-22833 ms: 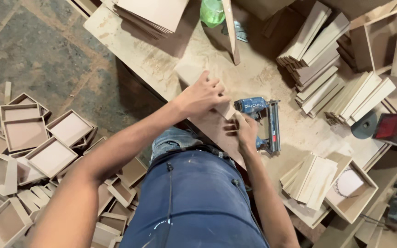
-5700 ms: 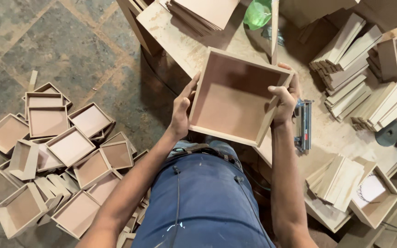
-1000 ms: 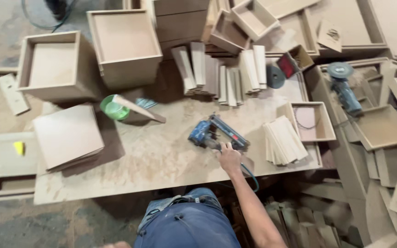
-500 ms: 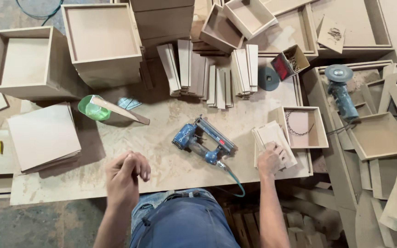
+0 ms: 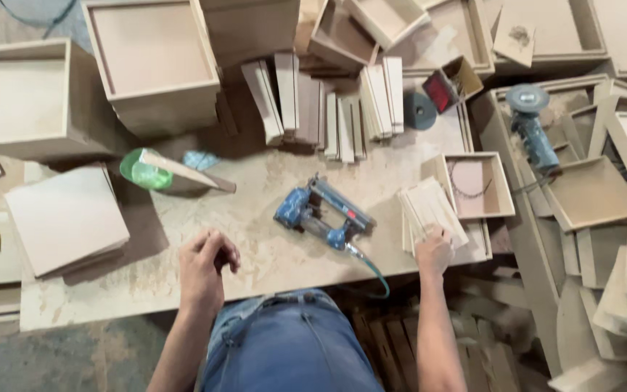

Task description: The person assembles small wooden boxes by applying glue to thin wooden strips and attaching them to square panels. They use a pneumatic nail gun to secure the pieces, then place completed boxes on the floor. The process is repeated with multiple units.

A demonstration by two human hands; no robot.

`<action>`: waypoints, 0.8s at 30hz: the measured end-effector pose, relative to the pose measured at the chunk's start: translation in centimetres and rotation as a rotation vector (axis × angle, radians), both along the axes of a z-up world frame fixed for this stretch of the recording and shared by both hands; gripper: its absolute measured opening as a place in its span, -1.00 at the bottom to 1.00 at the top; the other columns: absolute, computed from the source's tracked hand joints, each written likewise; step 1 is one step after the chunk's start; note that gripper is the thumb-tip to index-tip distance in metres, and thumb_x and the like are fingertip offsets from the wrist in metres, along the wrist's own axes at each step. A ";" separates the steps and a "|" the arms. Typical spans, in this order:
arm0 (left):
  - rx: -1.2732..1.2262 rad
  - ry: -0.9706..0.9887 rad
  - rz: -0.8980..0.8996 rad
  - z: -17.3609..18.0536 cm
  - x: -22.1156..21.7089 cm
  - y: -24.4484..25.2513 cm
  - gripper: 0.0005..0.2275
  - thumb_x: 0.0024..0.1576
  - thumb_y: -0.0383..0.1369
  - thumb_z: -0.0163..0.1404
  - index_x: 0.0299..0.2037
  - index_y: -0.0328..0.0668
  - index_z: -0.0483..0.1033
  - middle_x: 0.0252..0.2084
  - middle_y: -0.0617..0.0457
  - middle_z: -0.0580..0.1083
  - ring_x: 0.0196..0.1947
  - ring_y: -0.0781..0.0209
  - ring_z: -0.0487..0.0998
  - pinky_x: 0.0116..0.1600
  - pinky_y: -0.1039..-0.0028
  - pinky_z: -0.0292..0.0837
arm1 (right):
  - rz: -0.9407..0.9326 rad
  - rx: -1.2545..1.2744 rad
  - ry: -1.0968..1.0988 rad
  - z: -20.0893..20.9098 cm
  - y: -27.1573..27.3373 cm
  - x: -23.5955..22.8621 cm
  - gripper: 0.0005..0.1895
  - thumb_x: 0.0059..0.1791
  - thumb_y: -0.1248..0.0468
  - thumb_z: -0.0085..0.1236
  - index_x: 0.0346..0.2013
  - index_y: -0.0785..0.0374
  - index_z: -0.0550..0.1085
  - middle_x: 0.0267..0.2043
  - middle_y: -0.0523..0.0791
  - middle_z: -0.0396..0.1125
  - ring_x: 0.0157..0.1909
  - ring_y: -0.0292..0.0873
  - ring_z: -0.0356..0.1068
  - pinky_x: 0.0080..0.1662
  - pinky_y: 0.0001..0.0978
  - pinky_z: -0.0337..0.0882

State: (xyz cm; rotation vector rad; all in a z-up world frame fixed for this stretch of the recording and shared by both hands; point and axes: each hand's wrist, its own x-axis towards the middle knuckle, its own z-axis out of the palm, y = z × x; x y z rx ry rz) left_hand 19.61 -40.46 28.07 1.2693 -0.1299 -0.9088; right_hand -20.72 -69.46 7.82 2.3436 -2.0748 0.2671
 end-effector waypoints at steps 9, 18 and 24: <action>-0.050 -0.004 -0.033 0.3 1.3 0.8 -0.72 0.30 -0.39 -0.12 -0.49 -0.29 0.38 -0.58 -0.04 0.40 -0.59 0.24 0.41 -0.44 0.47 0.33 | -0.087 -0.020 -0.009 -0.1 -0.9 1.2 -0.41 -0.29 0.15 0.43 -0.01 0.17 0.46 0.11 0.01 0.30 0.26 0.13 0.21 0.17 0.06 0.28; -0.086 0.033 0.052 0.2 2.4 2.2 -0.74 0.28 -0.42 -0.10 -0.50 -0.29 0.37 -0.56 -0.02 0.40 -0.55 0.25 0.43 -0.43 0.47 0.33 | -0.202 0.195 -0.413 1.1 -1.7 3.6 -0.32 -0.29 0.10 0.50 0.00 0.27 0.40 0.03 0.11 0.34 0.09 0.16 0.33 0.12 0.02 0.36; -0.092 0.043 0.071 0.3 3.2 2.6 -0.76 0.26 -0.42 -0.08 -0.49 -0.29 0.40 -0.56 -0.02 0.41 -0.56 0.23 0.45 -0.44 0.48 0.33 | -0.025 0.405 -1.282 0.9 1.9 8.6 -0.58 -0.09 0.31 0.11 0.02 0.37 0.30 -0.15 0.00 0.32 -0.34 -0.08 0.36 -0.40 -0.25 0.34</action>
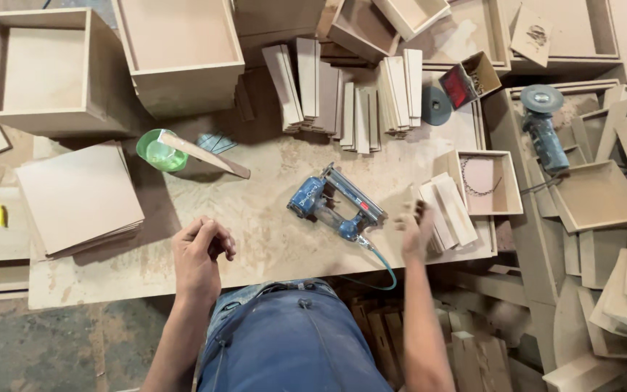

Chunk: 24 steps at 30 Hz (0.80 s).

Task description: The person assembles small wooden boxes by applying glue to thin wooden strips and attaching them to square panels. They use a pneumatic nail gun to secure the pieces, then place completed boxes on the floor. The process is repeated with multiple units.

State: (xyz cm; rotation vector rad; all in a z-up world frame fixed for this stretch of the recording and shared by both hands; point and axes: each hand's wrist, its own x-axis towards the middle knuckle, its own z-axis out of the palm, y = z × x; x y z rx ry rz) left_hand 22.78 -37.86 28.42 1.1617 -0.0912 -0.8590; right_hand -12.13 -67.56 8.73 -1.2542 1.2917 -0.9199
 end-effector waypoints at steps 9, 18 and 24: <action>-0.024 -0.106 -0.091 -0.8 0.5 -0.6 -0.85 0.23 -0.48 0.00 -0.36 -0.44 0.48 -0.46 -0.11 0.51 -0.50 0.18 0.49 -0.32 0.45 0.44 | 0.031 -0.159 0.079 5.7 4.1 11.4 -0.53 0.06 0.26 0.22 0.16 0.45 0.32 -0.23 0.02 0.35 -0.31 -0.09 0.36 -0.29 -0.22 0.40; -0.022 0.068 0.279 -4.5 3.3 -0.6 -0.73 0.10 -0.49 0.03 0.02 -0.36 0.50 -0.26 -0.03 0.55 -0.27 0.22 0.59 -0.15 0.44 0.54 | 1.335 -0.283 -0.042 12.8 17.6 26.9 -0.18 -0.16 0.36 0.31 0.37 0.38 0.21 0.09 0.10 0.34 -0.03 -0.04 0.42 0.01 -0.24 0.39; 0.047 -0.012 0.460 -6.6 6.4 8.9 -0.76 0.08 -0.51 0.04 -0.05 -0.40 0.52 -0.41 -0.05 0.48 -0.45 0.23 0.50 -0.33 0.45 0.45 | 0.781 -0.968 0.258 4.4 14.8 38.7 -0.38 -0.17 0.29 0.30 0.16 0.37 0.37 0.07 0.17 0.31 0.05 0.30 0.34 0.09 -0.02 0.37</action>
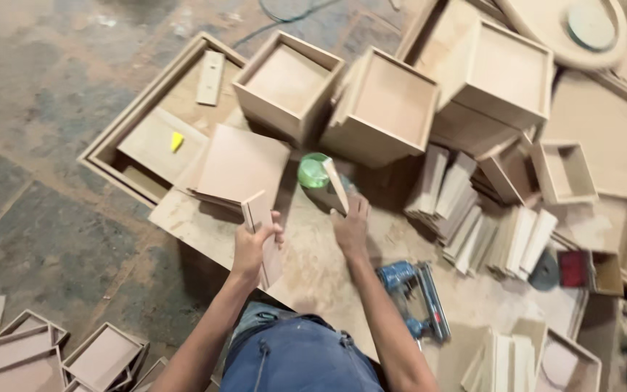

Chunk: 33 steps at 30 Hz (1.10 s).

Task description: The person assembles small wooden boxes by applying glue to thin wooden strips and attaching them to square panels. They use a pneumatic nail gun to secure the pieces, then place completed boxes on the floor. The process is repeated with multiple units.

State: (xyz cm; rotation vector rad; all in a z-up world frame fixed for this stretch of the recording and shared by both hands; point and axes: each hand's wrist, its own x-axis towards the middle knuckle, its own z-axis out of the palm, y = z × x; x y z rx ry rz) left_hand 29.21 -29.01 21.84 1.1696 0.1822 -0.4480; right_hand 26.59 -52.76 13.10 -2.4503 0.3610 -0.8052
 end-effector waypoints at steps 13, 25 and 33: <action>0.462 -0.708 -0.268 2.6 -1.0 -1.4 -0.71 -0.06 -0.55 0.02 -0.11 -0.32 0.33 -0.20 -0.24 0.40 -0.14 -0.24 0.44 -0.05 0.17 0.36 | 0.321 1.826 0.127 8.4 2.2 -4.9 -0.52 0.19 0.07 -0.34 0.37 0.16 0.11 -0.32 -0.11 0.26 -0.44 -0.26 0.17 -0.40 -0.44 0.23; 0.342 -0.750 -0.527 10.6 -0.7 -6.7 -0.76 -0.09 -0.58 -0.04 -0.19 -0.29 0.38 -0.31 -0.30 0.49 -0.21 -0.34 0.53 -0.15 0.08 0.45 | 0.141 0.446 -0.125 17.3 5.0 -10.5 -0.41 0.02 0.50 0.17 0.35 0.17 0.38 -0.10 -0.16 0.29 -0.13 -0.33 0.32 -0.12 -0.51 0.45; 0.358 -0.863 -0.452 10.7 0.8 -6.8 -0.76 -0.06 -0.60 -0.07 -0.16 -0.30 0.42 -0.30 -0.28 0.50 -0.19 -0.33 0.53 -0.13 0.11 0.45 | 0.022 0.285 -0.048 20.1 4.7 -12.3 -0.51 -0.10 0.46 0.32 0.13 0.21 0.53 -0.07 -0.09 0.45 -0.15 -0.28 0.47 -0.19 -0.47 0.50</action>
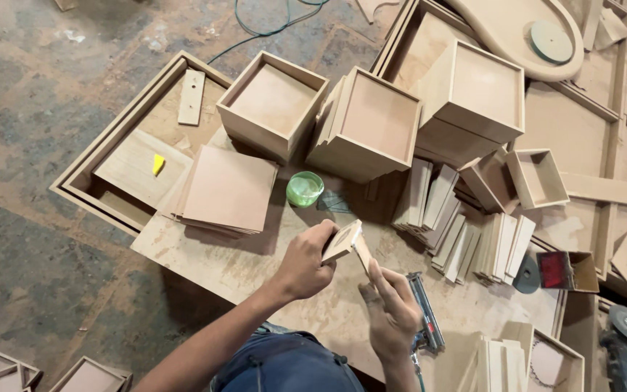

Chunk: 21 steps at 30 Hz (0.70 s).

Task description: The person assembles small wooden boxes by applying glue to thin wooden strips and attaching them to square panels. They use a pneumatic nail gun to secure the pieces, then place completed boxes on the floor. The process is repeated with multiple units.

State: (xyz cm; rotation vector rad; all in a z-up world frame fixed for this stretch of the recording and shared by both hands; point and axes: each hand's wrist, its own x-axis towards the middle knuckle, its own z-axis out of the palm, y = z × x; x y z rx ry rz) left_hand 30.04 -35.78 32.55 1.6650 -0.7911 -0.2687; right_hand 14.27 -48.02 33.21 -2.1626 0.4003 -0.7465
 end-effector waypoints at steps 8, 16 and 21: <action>-0.024 -0.165 -0.010 0.1 1.5 1.1 -0.75 -0.04 -0.57 -0.03 -0.12 -0.30 0.43 -0.24 -0.22 0.48 -0.17 -0.27 0.52 -0.11 0.14 0.45 | 0.077 -0.015 -0.053 2.2 -0.9 -1.1 -0.60 -0.11 0.42 0.33 0.03 0.25 0.57 -0.04 -0.05 0.48 -0.13 -0.23 0.53 -0.14 -0.47 0.56; 0.050 -0.222 -0.082 -0.4 1.8 1.3 -0.76 -0.04 -0.51 0.07 -0.16 -0.30 0.42 -0.30 -0.18 0.45 -0.23 -0.24 0.49 -0.16 0.13 0.39 | -0.079 -0.333 0.040 1.8 -4.6 0.2 -0.64 -0.10 0.33 0.36 0.00 0.23 0.59 -0.06 -0.01 0.49 -0.14 -0.23 0.52 -0.21 -0.46 0.61; 0.045 -0.213 -0.080 -1.2 2.4 1.1 -0.77 -0.04 -0.52 0.05 -0.15 -0.27 0.44 -0.28 -0.18 0.47 -0.21 -0.23 0.50 -0.14 0.14 0.41 | 0.055 -0.118 0.083 1.8 -3.7 0.0 -0.72 -0.10 0.32 0.36 -0.10 0.20 0.62 -0.11 -0.07 0.52 -0.22 -0.27 0.56 -0.27 -0.52 0.54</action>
